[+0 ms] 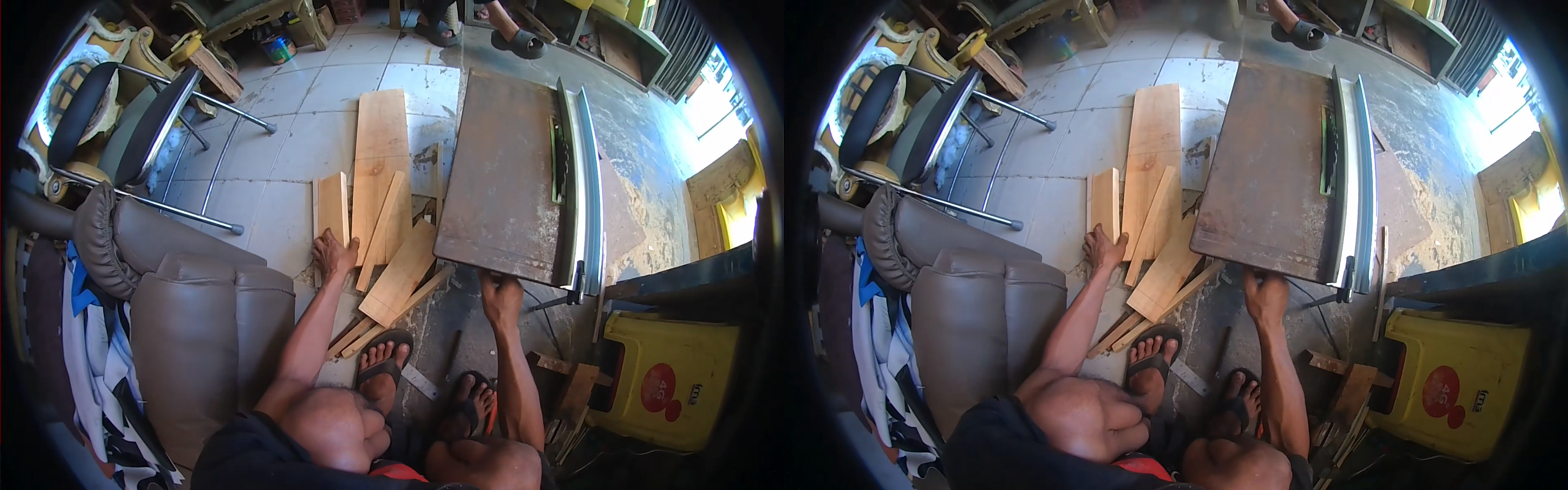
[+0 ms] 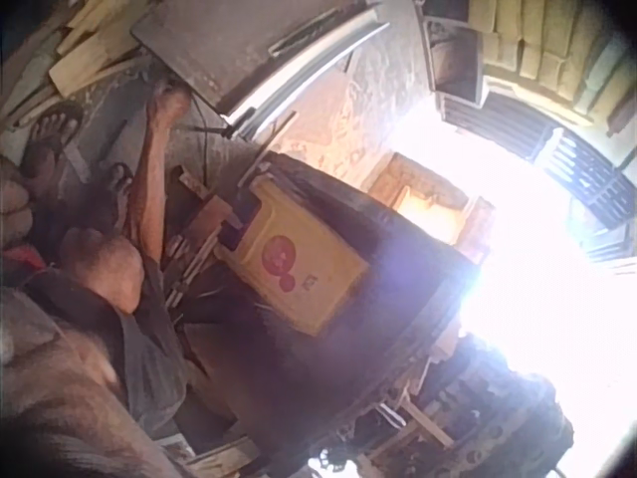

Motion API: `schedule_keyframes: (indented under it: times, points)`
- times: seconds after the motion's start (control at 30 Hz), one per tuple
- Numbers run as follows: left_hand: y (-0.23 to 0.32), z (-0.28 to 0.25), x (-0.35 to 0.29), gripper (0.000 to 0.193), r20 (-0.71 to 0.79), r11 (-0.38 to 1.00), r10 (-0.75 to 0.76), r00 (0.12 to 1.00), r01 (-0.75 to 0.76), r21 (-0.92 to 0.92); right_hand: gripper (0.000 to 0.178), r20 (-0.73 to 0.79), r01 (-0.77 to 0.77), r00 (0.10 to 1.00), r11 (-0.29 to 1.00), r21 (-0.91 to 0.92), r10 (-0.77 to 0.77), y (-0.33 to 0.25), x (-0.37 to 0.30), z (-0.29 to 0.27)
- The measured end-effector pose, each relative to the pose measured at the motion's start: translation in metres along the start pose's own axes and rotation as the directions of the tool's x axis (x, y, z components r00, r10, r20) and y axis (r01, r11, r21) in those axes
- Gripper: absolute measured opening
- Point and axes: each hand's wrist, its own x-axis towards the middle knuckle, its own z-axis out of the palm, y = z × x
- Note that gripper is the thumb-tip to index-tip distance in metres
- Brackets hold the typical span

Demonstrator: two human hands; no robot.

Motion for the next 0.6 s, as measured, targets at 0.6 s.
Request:
schedule_keyframes:
  times: [0.6]
  points:
    - [0.001,-0.037,0.011,0.083,0.146,0.986,-0.052,0.988,0.028,0.161,0.021,-0.091,0.113,0.992,0.938,0.327,-0.088,-0.094,-0.045,-0.170]
